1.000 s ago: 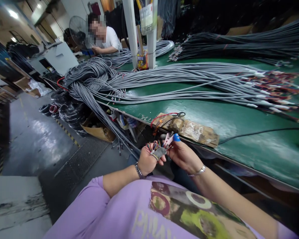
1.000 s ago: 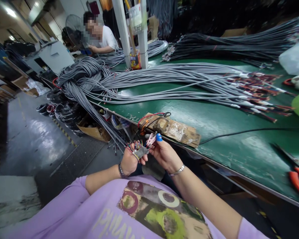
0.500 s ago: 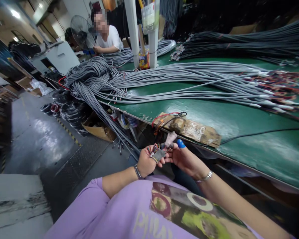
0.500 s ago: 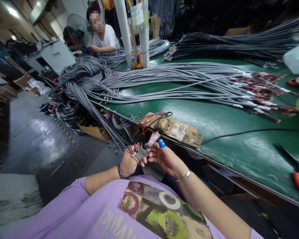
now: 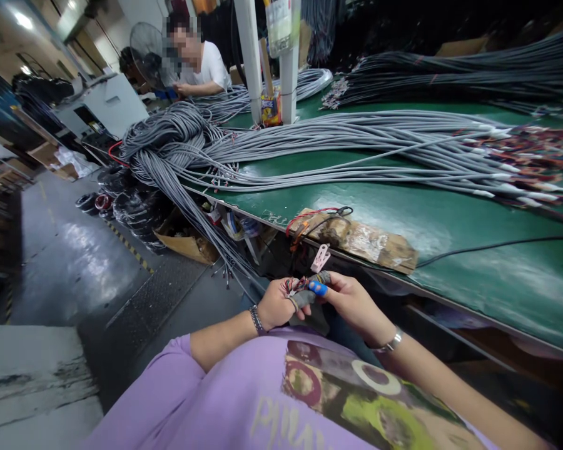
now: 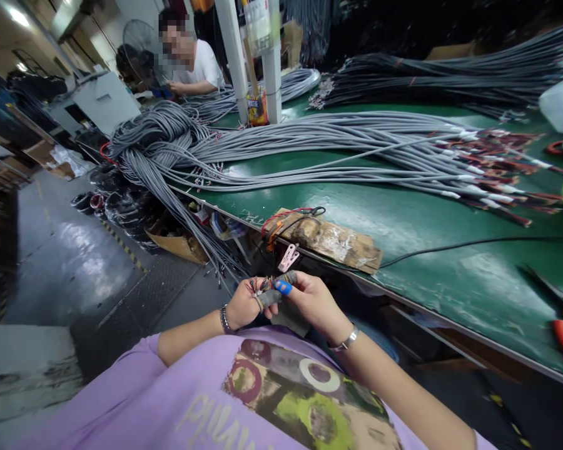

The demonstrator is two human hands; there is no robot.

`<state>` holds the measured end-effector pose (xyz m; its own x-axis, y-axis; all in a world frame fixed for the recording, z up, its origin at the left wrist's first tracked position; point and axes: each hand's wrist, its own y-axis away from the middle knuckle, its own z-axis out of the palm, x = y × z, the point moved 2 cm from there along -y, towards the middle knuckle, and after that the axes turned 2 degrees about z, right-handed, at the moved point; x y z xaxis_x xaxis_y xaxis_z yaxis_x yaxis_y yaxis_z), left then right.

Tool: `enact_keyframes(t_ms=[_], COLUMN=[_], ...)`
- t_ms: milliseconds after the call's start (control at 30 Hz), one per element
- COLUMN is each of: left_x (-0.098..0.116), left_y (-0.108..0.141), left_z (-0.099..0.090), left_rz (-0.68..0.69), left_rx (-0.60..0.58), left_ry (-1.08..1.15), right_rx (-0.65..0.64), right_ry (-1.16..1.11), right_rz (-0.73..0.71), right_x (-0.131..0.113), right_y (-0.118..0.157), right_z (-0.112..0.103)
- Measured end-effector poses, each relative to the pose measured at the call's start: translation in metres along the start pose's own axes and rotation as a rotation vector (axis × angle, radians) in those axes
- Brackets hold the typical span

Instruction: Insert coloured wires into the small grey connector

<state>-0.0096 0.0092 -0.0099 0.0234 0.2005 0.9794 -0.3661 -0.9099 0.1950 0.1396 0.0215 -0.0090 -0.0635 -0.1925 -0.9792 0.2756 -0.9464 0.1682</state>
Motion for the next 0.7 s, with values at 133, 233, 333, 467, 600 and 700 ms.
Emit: enact_keyframes(t_ms=[133,233,333,467,600,700], left_x=[-0.005,-0.010,-0.011,-0.007,-0.003,0.001], left_y=[-0.001,-0.002,-0.003,-0.003,-0.005,-0.007], left_z=[0.001,-0.001,-0.002,0.001,0.007,0.010], left_rz=[0.071,0.090,0.083,0.092,0.129,0.119], left_rx=[0.098,0.180,0.269,0.299,0.246,0.226], left_ry=[0.059,0.101,0.132,0.162,0.180,0.159], right_rx=[0.079,0.061,-0.002,-0.036,-0.013,0.192], right_ry=[-0.008,-0.094,-0.262,-0.435,-0.345,-0.122], right_rz=[0.008,0.010,0.063,0.206,0.094,-0.078], right_x=[0.004,0.010,0.018,0.019,0.005,-0.001], right_y=[0.001,0.002,-0.002,-0.016,-0.024,-0.023], right_z=[0.001,-0.001,-0.007,-0.012,-0.009,-0.009])
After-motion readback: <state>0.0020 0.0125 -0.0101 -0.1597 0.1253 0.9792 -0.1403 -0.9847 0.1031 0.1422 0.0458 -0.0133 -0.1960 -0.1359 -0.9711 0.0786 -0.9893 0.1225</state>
